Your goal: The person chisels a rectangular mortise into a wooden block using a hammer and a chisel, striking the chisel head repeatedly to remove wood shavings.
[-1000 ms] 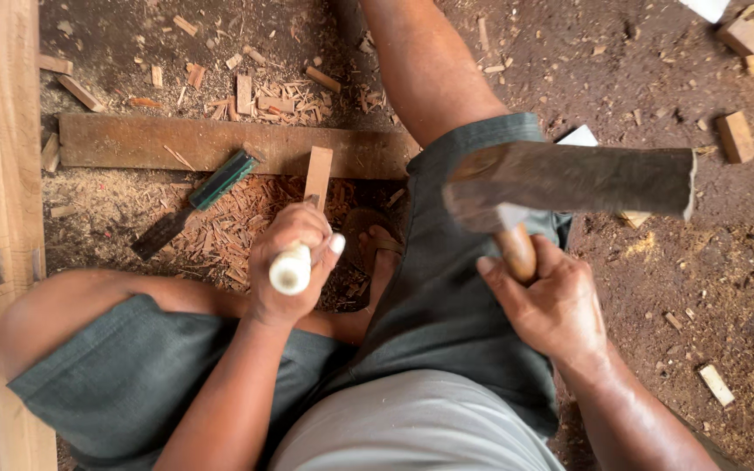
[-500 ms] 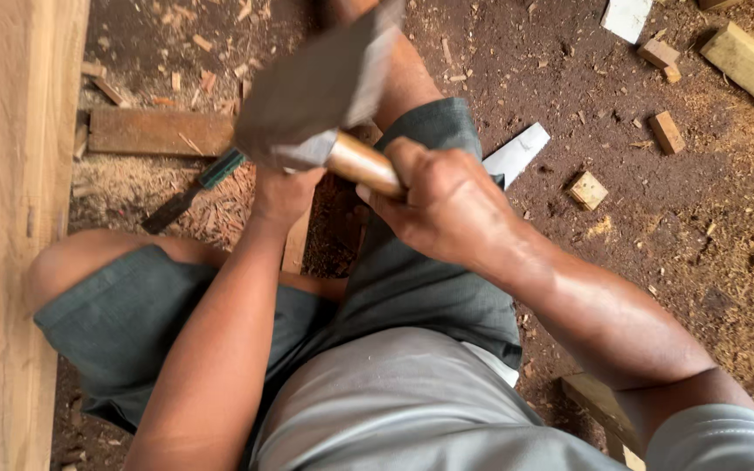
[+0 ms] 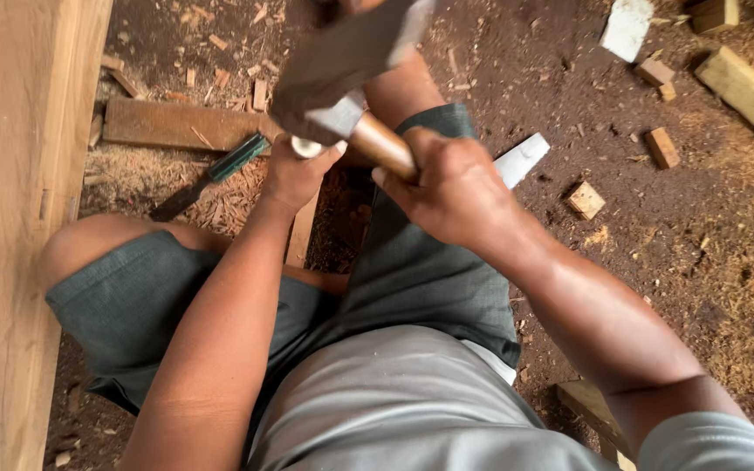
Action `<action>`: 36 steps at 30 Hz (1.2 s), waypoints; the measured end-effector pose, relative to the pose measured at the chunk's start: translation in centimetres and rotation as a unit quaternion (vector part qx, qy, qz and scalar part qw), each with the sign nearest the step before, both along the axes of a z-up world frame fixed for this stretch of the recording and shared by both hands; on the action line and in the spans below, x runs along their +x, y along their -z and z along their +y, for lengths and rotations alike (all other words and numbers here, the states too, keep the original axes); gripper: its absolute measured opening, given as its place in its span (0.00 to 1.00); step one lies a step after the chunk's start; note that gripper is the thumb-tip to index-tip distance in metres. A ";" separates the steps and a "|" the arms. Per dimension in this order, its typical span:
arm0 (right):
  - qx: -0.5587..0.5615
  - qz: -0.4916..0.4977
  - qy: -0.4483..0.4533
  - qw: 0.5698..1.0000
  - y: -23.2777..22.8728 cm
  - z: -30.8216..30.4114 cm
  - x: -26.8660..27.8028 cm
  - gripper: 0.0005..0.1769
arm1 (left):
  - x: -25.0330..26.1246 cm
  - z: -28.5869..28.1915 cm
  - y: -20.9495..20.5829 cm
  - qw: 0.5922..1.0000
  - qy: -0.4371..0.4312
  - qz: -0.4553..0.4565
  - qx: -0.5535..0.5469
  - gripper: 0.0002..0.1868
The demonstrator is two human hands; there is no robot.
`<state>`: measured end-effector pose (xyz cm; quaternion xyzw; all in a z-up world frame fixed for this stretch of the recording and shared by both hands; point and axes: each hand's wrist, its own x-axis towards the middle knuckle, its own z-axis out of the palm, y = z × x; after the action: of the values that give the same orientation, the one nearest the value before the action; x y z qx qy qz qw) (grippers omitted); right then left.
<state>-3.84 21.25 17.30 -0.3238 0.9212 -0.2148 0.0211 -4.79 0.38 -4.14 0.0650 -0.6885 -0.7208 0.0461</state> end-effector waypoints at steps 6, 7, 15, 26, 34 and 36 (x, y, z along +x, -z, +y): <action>0.147 0.011 0.077 0.986 1.2 -0.1 0.3 0.19 | -0.9 -0.9 1.6 0.829 -0.031 0.359 -0.427 0.11; 0.173 -0.016 0.048 0.984 2.4 -0.9 -0.9 0.13 | -0.7 -0.6 1.7 0.910 -0.019 0.241 -0.335 0.14; -0.002 -0.004 -0.012 1.000 1.4 0.1 -0.8 0.15 | -0.6 -0.1 2.0 0.999 0.015 -0.026 -0.035 0.18; 0.105 -0.054 0.005 0.993 2.4 -2.4 -3.1 0.13 | -1.8 -1.3 5.1 0.977 0.039 -0.041 -0.205 0.28; 0.008 -0.011 0.012 1.000 3.2 -0.9 -1.2 0.14 | -1.7 -0.6 5.9 0.984 0.042 0.149 -0.082 0.19; 0.075 -0.037 0.016 0.996 4.3 -1.6 -2.6 0.09 | -1.3 -0.2 4.9 0.995 0.005 -0.005 -0.102 0.41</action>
<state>-6.43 19.70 12.97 -0.2986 0.9383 -0.1575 0.0755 -6.09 0.21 -9.07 0.0599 -0.7588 -0.6469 0.0452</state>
